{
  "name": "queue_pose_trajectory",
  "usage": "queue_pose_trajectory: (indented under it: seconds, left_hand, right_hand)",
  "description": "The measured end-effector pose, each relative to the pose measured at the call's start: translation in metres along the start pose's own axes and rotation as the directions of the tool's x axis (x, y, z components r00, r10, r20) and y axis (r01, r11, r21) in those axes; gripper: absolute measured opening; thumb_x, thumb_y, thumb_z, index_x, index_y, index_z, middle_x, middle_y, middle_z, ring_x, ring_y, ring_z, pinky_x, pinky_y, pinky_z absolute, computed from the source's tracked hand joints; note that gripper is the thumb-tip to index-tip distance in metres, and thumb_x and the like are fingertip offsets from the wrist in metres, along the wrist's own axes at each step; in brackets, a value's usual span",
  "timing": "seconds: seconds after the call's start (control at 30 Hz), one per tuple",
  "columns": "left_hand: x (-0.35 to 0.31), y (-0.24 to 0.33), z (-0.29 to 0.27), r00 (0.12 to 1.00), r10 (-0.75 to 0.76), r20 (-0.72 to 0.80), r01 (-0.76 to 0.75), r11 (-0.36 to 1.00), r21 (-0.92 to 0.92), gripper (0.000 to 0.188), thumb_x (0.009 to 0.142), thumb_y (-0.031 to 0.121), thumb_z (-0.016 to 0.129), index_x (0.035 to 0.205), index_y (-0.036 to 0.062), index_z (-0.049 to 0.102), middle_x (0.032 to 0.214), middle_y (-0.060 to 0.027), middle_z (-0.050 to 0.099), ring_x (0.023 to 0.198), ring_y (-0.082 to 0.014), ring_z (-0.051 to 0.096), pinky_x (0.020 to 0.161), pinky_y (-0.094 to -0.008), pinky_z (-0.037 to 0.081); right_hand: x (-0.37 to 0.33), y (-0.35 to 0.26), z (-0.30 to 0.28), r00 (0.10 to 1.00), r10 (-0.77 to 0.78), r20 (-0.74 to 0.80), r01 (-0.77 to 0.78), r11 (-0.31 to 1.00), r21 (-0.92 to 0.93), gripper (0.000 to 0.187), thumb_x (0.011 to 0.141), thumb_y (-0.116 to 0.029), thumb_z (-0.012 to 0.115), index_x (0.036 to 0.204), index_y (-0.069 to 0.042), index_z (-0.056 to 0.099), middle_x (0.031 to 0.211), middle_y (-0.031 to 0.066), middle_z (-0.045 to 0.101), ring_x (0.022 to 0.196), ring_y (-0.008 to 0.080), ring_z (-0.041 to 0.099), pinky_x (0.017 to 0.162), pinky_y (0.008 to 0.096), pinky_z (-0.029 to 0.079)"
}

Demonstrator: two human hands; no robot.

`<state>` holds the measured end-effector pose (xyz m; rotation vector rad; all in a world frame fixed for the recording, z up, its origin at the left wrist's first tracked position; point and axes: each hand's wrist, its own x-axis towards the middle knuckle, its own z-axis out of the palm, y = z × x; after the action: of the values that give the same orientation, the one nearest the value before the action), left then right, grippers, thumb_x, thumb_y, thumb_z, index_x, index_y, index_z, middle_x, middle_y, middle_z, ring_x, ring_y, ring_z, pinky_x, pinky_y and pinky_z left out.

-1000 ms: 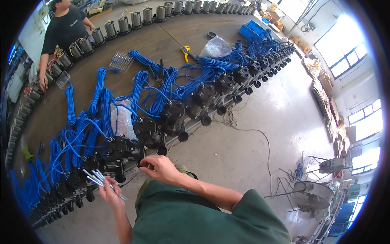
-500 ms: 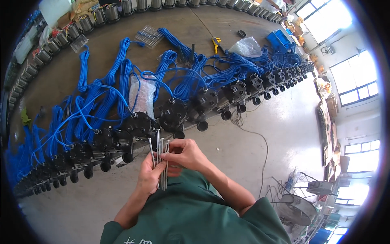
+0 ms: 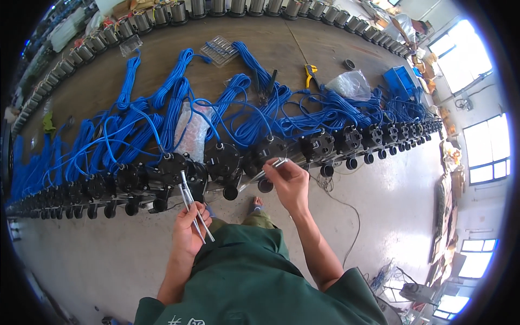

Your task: The person assembles water pumps by fitting electrical covers, using a mallet to secure them, and inserting metal rods into the pump housing.

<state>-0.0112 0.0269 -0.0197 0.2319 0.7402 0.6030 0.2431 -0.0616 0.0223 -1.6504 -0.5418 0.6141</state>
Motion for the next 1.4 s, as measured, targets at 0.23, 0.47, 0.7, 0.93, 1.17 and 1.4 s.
queue_pose_trajectory:
  seconds: [0.23, 0.47, 0.7, 0.93, 1.17, 1.4]
  left_hand:
    - [0.008, -0.015, 0.04, 0.923, 0.368, -0.115, -0.342, 0.918, 0.199, 0.02, 0.103, 0.022, 0.067, 0.1, 0.0024, 0.065, 0.076, 0.0007, 0.051, 0.063, -0.0098, 0.046, 0.054, -0.0268, 0.033]
    - [0.035, -0.012, 0.048, 0.834, 0.521, -0.18, -0.475, 0.845, 0.246, 0.024, 0.101, 0.023, 0.071, 0.098, -0.0008, 0.068, 0.065, 0.0047, 0.047, 0.052, -0.0038, 0.036, 0.048, -0.023, 0.024]
    - [0.046, -0.013, 0.048, 0.601, 0.797, 0.057, -0.475, 0.299, 0.828, 0.024, 0.102, 0.02, 0.069, 0.093, -0.0012, 0.075, 0.07, 0.0004, 0.066, 0.058, -0.0017, 0.047, 0.053, -0.0219, 0.033]
    - [0.057, -0.015, 0.043, 0.517, 0.81, 0.277, -0.502, 0.025, 0.864, 0.017, 0.101, 0.014, 0.069, 0.094, -0.0002, 0.074, 0.071, -0.0042, 0.071, 0.064, -0.0065, 0.062, 0.058, -0.0245, 0.046]
    - [0.066, -0.015, 0.034, 0.479, 0.678, 0.557, -0.499, -0.312, 0.809, 0.013, 0.088, 0.001, 0.073, 0.101, -0.0014, 0.071, 0.087, -0.0169, 0.07, 0.074, -0.0355, 0.07, 0.062, -0.0366, 0.053]
    - [0.062, -0.021, 0.019, 0.554, 0.708, 0.438, -0.459, -0.179, 0.87, 0.017, 0.094, 0.01, 0.071, 0.107, 0.0005, 0.074, 0.079, -0.0104, 0.069, 0.064, -0.0236, 0.064, 0.057, -0.035, 0.048]
  right_hand:
    - [0.042, 0.001, 0.006, 0.945, -0.307, 0.108, 0.324, 0.918, -0.226, 0.013, 0.087, -0.005, 0.08, 0.099, -0.001, 0.076, 0.073, 0.0037, 0.067, 0.062, 0.0053, 0.058, 0.056, 0.0237, 0.046]
    - [0.051, -0.008, 0.004, 0.737, -0.539, 0.407, 0.656, 0.716, -0.238, 0.012, 0.084, -0.003, 0.081, 0.094, -0.001, 0.076, 0.08, 0.0079, 0.071, 0.064, 0.0174, 0.066, 0.06, 0.0286, 0.052]
    - [0.056, 0.01, 0.009, 0.6, -0.566, 0.565, 0.775, 0.588, -0.233, 0.016, 0.08, -0.007, 0.081, 0.095, -0.003, 0.076, 0.082, 0.0106, 0.07, 0.072, 0.0291, 0.069, 0.062, 0.037, 0.056]
    - [0.054, -0.007, -0.006, 0.716, -0.44, 0.542, 0.645, 0.714, -0.272, 0.014, 0.082, -0.005, 0.082, 0.095, -0.001, 0.077, 0.083, 0.012, 0.073, 0.064, 0.0239, 0.07, 0.059, 0.0319, 0.055]
    - [0.073, -0.046, 0.003, 0.836, -0.493, 0.242, 0.548, 0.777, -0.308, 0.011, 0.088, -0.005, 0.079, 0.097, 0.0, 0.077, 0.077, 0.0072, 0.074, 0.065, 0.0086, 0.066, 0.062, 0.0242, 0.053]
    - [0.1, -0.017, 0.033, 0.846, -0.471, 0.25, 0.528, 0.805, -0.27, 0.012, 0.087, -0.009, 0.08, 0.098, -0.004, 0.078, 0.076, 0.0113, 0.073, 0.062, 0.0126, 0.067, 0.06, 0.0295, 0.054]
